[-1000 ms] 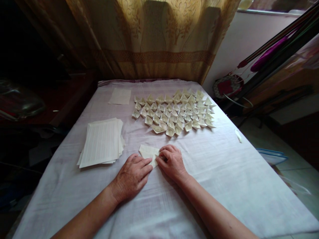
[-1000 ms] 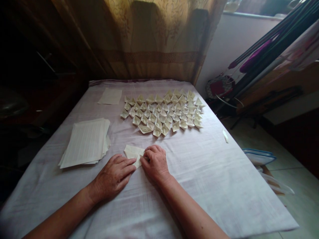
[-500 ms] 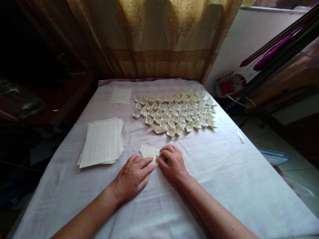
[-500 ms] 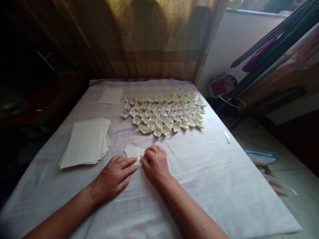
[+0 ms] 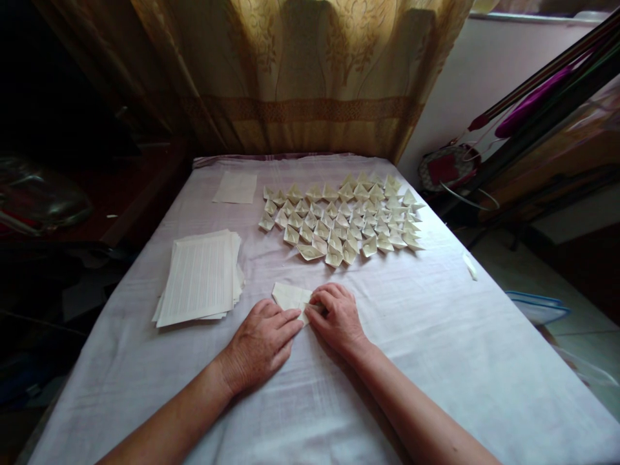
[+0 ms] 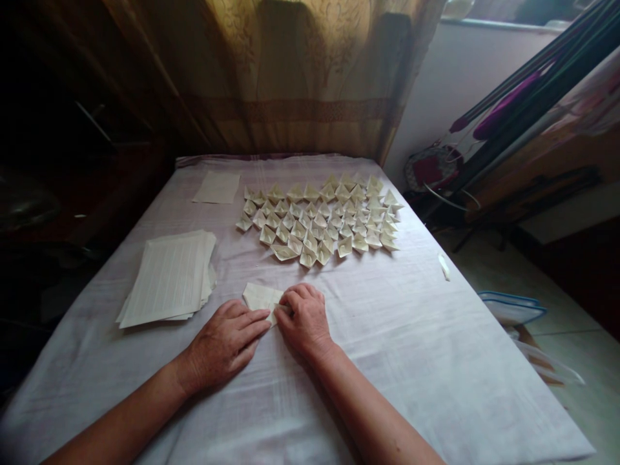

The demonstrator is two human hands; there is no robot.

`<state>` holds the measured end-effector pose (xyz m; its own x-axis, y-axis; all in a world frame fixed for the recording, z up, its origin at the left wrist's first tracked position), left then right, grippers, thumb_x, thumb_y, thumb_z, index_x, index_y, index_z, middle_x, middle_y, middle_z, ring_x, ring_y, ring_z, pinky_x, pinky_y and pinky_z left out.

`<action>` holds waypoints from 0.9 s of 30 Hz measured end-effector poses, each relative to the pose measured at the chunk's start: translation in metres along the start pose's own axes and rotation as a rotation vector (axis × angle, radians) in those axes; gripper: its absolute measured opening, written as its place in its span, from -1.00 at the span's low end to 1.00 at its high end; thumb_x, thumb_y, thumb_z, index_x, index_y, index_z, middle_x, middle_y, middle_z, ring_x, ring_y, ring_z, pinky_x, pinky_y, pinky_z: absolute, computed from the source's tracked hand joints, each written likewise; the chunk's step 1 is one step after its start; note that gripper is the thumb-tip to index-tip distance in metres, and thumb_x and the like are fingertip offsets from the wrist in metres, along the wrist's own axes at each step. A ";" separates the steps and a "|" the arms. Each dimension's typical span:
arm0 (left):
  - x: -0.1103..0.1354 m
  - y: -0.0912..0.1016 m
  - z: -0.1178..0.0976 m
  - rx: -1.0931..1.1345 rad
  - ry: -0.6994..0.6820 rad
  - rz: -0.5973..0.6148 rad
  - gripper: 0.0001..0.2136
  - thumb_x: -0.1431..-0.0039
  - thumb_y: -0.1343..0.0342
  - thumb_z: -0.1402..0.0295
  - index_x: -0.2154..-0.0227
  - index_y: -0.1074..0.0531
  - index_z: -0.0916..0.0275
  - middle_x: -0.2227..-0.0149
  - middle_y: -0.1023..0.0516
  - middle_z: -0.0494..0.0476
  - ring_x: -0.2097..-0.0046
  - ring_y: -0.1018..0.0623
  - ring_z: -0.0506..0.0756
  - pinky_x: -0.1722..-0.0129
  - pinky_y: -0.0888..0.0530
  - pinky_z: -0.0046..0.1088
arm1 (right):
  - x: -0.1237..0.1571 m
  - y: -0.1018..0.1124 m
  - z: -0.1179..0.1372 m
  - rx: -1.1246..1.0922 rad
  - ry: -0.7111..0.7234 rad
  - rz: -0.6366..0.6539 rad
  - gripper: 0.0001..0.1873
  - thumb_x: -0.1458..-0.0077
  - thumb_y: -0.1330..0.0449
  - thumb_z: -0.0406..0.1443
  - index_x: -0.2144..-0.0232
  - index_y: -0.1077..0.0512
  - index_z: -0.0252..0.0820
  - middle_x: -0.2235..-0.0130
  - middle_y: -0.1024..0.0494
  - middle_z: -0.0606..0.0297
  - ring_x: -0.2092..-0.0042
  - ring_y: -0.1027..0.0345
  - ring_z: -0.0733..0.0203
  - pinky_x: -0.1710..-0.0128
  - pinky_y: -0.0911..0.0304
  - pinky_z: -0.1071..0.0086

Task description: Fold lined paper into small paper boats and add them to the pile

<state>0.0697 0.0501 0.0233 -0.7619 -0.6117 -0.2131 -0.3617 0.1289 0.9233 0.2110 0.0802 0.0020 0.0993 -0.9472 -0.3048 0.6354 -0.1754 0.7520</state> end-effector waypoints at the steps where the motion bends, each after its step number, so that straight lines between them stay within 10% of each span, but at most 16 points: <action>1: 0.000 0.000 0.000 -0.003 0.000 0.001 -0.69 -0.21 -0.09 0.43 -0.01 -0.45 0.16 -0.09 -0.53 0.11 0.02 -0.44 0.18 -0.10 -0.28 -0.12 | 0.000 0.000 0.000 0.010 -0.003 0.004 -0.97 -0.03 -0.25 -0.34 0.41 -0.45 -0.11 0.29 -0.54 0.28 0.16 -0.33 0.11 0.10 -0.11 0.25; 27: -0.001 0.002 -0.005 -0.141 -0.116 0.068 -0.73 -0.23 -0.10 0.39 0.01 -0.43 0.19 -0.10 -0.50 0.13 0.08 -0.43 0.15 -0.07 -0.26 -0.15 | 0.013 0.013 -0.028 0.147 -0.140 -0.045 -0.84 -0.08 -0.19 -0.29 0.23 -0.46 -0.09 -0.08 -0.47 0.14 -0.18 -0.22 -0.06 -0.13 -0.08 0.04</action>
<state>0.0727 0.0468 0.0267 -0.8416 -0.5105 -0.1765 -0.2346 0.0511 0.9707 0.2414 0.0726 -0.0087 -0.0408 -0.9638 -0.2636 0.5171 -0.2460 0.8198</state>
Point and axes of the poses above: each hand's wrist, its own x-axis away from the middle knuckle, its own y-axis out of the back of the hand, z = x × y, the point moved 8 cm from there along -x, towards the middle knuckle
